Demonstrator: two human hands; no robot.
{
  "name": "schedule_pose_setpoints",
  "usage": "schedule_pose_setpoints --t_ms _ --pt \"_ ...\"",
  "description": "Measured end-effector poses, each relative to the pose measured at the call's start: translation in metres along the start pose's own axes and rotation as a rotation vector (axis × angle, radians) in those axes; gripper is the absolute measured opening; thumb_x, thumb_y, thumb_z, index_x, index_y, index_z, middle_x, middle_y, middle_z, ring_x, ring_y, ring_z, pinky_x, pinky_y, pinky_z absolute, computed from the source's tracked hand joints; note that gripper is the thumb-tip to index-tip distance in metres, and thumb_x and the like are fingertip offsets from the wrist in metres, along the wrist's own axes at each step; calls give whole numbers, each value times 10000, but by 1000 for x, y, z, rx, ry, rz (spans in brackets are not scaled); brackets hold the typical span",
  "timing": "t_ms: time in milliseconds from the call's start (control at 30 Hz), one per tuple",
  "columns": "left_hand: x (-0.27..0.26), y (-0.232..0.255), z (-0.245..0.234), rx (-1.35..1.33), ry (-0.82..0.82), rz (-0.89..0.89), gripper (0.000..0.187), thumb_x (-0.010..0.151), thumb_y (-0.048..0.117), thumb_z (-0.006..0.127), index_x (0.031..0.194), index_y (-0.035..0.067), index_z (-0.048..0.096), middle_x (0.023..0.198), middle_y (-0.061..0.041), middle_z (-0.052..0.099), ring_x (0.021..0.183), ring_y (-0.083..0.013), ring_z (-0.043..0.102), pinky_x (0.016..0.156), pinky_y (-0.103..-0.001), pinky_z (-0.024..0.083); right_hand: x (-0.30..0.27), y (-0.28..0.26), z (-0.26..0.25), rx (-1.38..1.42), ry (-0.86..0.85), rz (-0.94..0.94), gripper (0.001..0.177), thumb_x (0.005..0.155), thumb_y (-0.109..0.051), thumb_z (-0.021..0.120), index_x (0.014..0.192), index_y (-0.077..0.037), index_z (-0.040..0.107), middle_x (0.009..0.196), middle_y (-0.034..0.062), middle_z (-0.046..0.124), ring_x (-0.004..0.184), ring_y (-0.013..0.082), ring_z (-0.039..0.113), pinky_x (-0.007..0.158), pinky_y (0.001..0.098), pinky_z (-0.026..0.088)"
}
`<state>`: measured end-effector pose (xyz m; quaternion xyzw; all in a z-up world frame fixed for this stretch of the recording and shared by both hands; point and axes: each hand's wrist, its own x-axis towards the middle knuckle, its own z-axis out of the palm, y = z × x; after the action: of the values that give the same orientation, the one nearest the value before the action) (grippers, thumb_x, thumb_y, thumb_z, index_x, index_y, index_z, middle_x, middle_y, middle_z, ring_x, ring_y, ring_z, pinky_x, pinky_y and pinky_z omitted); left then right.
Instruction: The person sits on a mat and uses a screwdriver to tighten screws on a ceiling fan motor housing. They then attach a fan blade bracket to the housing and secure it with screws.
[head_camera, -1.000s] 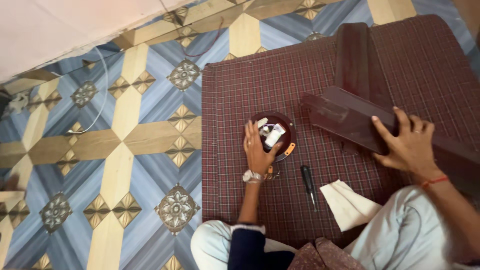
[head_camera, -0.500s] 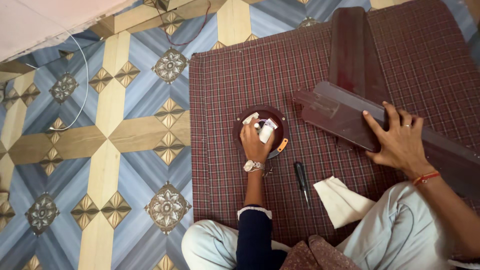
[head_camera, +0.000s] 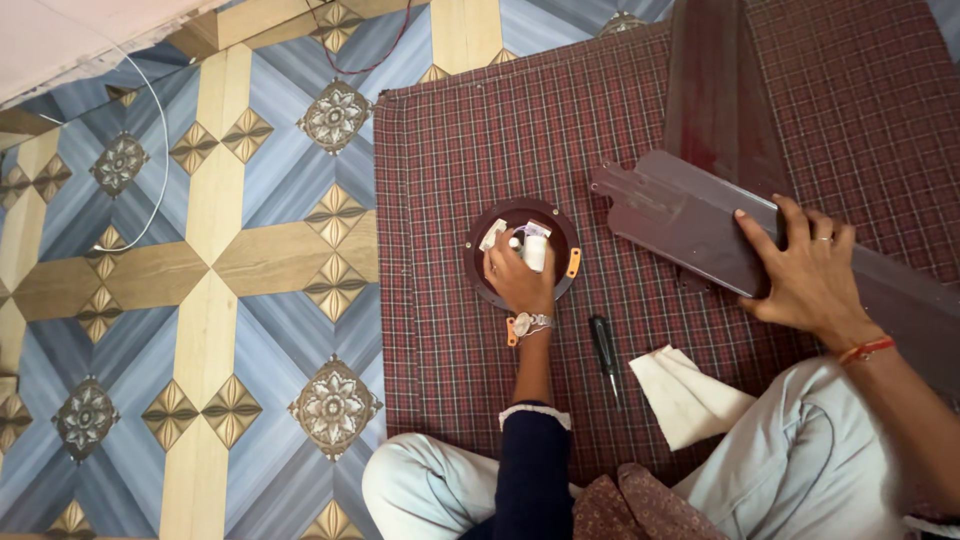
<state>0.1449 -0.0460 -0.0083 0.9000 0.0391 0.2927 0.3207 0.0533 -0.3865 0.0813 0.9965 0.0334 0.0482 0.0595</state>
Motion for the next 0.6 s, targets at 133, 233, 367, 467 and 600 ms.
schedule_pose_setpoints --t_ms 133,233,367,467,600 --pt "-2 6 4 45 34 -43 635 858 362 799 1330 22 544 1348 -183 601 1238 -314 582 1183 -501 356 3 3 4 46 -70 -21 1317 405 -527 916 1589 -299 386 1620 179 366 1409 425 434 1121 580 349" --pt "-3 8 5 58 61 -43 623 874 362 788 1334 20 546 1354 -184 600 1244 -312 585 1185 -499 360 6 4 5 74 -119 -55 1369 376 -506 938 1586 -271 343 1612 173 361 1424 407 419 1132 579 335" --pt "-5 11 5 73 78 -60 618 880 367 779 1335 17 547 1380 -193 589 1282 -317 572 1181 -490 363 7 4 8 171 -89 -125 1387 384 -452 939 1582 -195 290 1579 194 365 1442 411 395 1159 605 296" --pt "-7 15 8 76 109 -73 596 911 355 764 1345 12 542 1360 -163 598 1369 -322 553 1205 -494 356 6 4 10 84 -174 -109 1352 451 -378 936 1603 -209 249 1602 177 353 1490 356 370 1189 592 278" --pt "-4 16 8 93 103 -93 624 889 359 767 1349 2 542 1411 -196 577 1338 -327 539 1187 -500 352 8 5 12 153 -175 -93 1363 430 -223 939 1590 -225 222 1631 143 319 1547 317 291 1260 603 186"
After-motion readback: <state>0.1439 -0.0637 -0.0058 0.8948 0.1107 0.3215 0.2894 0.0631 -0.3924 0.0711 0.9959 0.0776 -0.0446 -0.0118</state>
